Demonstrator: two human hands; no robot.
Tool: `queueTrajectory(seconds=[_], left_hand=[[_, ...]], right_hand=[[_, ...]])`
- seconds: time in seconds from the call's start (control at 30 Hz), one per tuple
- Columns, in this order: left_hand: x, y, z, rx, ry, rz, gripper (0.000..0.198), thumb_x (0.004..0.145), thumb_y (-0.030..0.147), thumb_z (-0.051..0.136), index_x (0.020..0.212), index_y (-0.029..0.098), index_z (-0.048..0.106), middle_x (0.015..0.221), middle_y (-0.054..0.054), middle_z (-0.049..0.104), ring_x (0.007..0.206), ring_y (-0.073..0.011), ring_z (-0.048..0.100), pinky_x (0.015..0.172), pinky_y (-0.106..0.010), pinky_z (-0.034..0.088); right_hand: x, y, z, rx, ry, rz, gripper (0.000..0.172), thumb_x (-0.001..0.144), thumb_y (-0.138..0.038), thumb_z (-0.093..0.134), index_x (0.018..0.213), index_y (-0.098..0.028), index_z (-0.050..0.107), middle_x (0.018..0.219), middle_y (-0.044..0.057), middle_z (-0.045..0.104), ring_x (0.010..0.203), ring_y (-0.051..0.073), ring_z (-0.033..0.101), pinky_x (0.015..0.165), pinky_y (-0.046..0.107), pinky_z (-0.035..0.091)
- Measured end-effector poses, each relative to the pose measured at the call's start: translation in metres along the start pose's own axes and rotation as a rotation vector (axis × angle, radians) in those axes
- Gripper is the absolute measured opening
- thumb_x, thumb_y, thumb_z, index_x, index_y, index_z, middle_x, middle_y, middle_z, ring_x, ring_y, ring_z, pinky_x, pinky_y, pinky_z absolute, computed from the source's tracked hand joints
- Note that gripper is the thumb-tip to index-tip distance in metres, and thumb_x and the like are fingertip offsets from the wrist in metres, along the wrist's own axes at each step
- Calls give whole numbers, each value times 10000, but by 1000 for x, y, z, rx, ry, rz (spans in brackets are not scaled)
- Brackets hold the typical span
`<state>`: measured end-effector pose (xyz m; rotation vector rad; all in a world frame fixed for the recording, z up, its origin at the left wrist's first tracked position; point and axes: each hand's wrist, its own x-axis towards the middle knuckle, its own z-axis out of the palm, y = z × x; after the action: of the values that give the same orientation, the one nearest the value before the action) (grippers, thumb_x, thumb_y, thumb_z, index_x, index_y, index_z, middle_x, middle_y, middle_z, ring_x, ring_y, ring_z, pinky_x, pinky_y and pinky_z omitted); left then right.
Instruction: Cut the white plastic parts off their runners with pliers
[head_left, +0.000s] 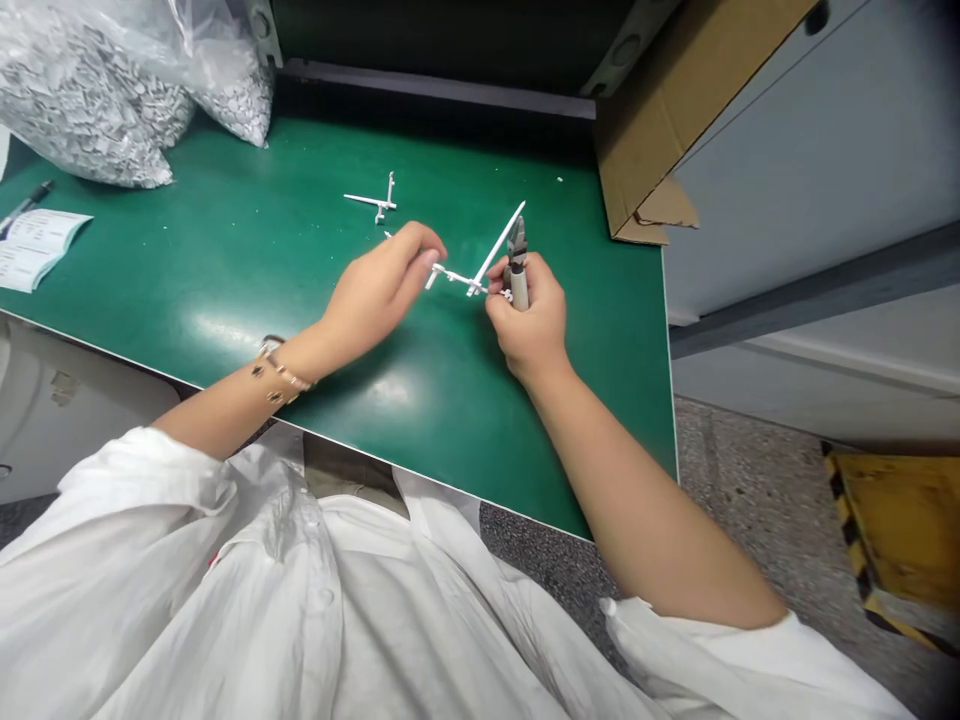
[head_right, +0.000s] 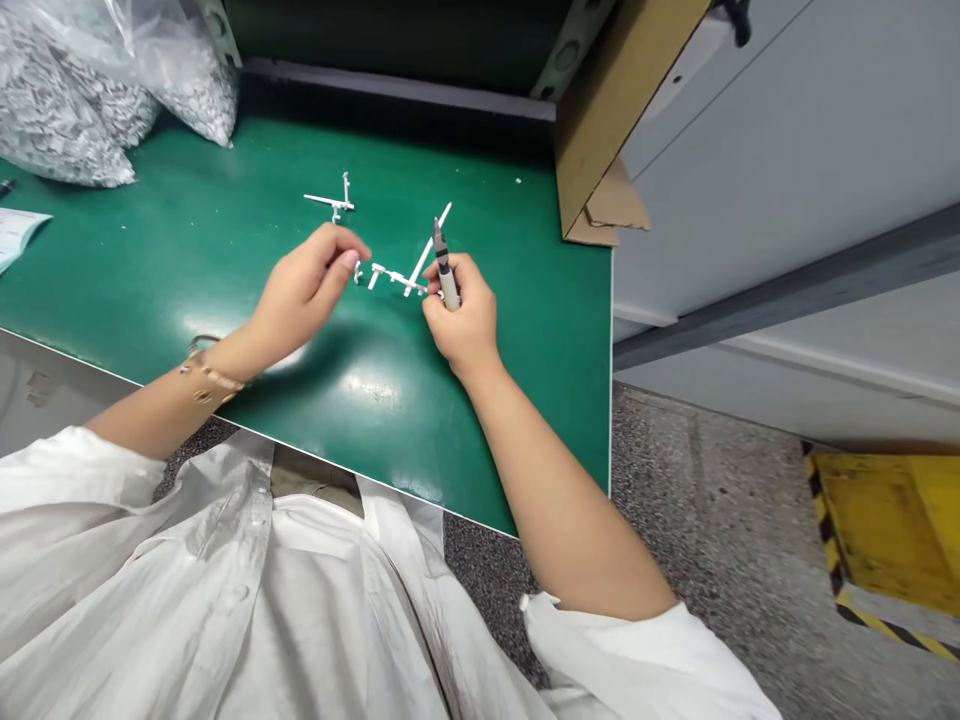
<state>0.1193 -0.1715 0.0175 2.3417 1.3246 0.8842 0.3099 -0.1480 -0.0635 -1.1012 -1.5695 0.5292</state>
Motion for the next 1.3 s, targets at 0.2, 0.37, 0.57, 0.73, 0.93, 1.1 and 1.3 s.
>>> queueTrajectory(seconds=[0.2, 0.37, 0.57, 0.73, 0.93, 1.1, 1.3], left_hand=[[-105, 33, -32, -93, -1070, 303, 166, 885, 263, 460, 844, 235, 618, 733, 26, 669, 589, -111, 573, 551, -226, 377], [-174, -10, 20, 98, -1100, -52, 218, 845, 326, 517, 1007, 232, 629, 846, -31, 701, 712, -178, 639, 577, -244, 393], [-194, -15, 52, 148, -1044, 40, 153, 838, 251, 511, 893, 217, 650, 785, -39, 683, 699, -177, 628, 620, -252, 440], [-195, -26, 83, 454, -894, -105, 326, 844, 43, 348, 1022, 69, 620, 876, -177, 669, 765, -246, 626, 704, -353, 458], [-210, -38, 101, 349, -1021, -181, 246, 857, 183, 432, 937, 115, 655, 909, -136, 683, 763, -217, 625, 633, -278, 426], [-190, -19, 48, 83, -1184, -227, 277, 785, 332, 571, 998, 173, 650, 907, -83, 688, 718, -193, 606, 593, -250, 399], [-103, 35, -33, -596, -943, -127, 320, 883, 434, 435, 894, 197, 649, 722, -16, 620, 609, -104, 534, 567, -213, 397]], right_hand=[[-2, 4, 2, -41, -49, -24, 75, 786, -206, 520, 855, -230, 535, 748, -19, 534, 714, 154, 553, 693, 329, 492], [-3, 1, 4, -76, -87, -40, 69, 780, -227, 540, 849, -228, 536, 762, -13, 552, 761, 168, 570, 747, 346, 493], [-4, -1, 7, -112, -57, -39, 66, 771, -255, 551, 823, -223, 527, 744, -18, 559, 746, 166, 579, 760, 350, 495], [-4, 4, 9, -86, -52, -50, 60, 783, -257, 555, 821, -224, 522, 770, -4, 569, 815, 183, 585, 803, 373, 489], [-7, 3, 11, -31, -69, -110, 76, 764, -230, 591, 799, -232, 523, 771, 8, 560, 890, 220, 574, 810, 415, 483], [-10, -4, 13, -37, -122, -113, 146, 708, -205, 643, 787, -248, 528, 782, 17, 564, 902, 238, 560, 791, 403, 488], [-12, -17, 7, -117, -123, -198, 173, 655, -130, 572, 768, -256, 535, 761, 16, 562, 755, 213, 539, 713, 365, 471]])
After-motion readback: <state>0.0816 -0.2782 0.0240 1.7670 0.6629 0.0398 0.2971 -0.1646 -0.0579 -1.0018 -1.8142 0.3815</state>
